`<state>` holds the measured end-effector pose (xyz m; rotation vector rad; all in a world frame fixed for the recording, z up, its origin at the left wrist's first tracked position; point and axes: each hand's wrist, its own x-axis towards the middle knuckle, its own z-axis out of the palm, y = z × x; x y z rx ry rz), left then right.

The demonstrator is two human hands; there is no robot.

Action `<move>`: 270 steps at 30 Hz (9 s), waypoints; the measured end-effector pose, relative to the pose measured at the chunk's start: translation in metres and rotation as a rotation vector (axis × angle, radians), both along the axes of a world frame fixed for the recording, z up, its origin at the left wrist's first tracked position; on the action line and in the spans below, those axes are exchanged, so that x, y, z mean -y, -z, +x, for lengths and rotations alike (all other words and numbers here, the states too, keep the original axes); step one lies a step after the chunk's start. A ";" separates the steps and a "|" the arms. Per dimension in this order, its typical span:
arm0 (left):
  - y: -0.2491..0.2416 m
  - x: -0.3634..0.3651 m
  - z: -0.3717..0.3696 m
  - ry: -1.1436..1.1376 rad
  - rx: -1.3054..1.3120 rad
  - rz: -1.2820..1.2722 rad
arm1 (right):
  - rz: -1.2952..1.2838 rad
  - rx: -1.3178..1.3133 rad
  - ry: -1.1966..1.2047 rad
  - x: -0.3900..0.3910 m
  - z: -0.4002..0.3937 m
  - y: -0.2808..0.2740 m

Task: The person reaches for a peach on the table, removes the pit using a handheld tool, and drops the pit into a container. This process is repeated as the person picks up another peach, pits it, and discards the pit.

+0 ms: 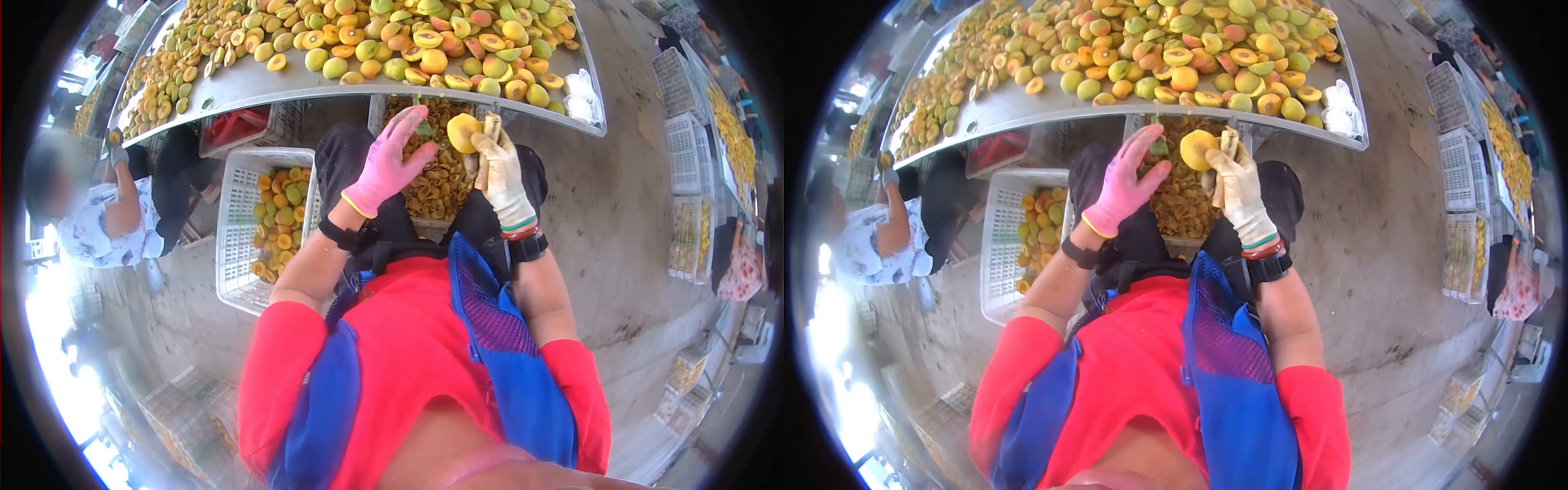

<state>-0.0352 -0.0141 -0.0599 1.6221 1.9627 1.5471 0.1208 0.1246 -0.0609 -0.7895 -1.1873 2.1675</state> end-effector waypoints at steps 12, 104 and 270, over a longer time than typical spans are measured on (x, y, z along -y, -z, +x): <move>-0.037 -0.001 0.021 0.244 0.717 -0.142 | 0.194 -0.056 -0.094 0.013 0.011 -0.016; 0.084 -0.153 -0.254 -0.395 -0.320 -0.851 | 0.642 0.452 -0.487 0.033 0.020 0.045; 0.040 -0.068 -0.211 -0.114 0.493 -0.324 | 0.582 0.512 -0.279 0.032 0.014 0.062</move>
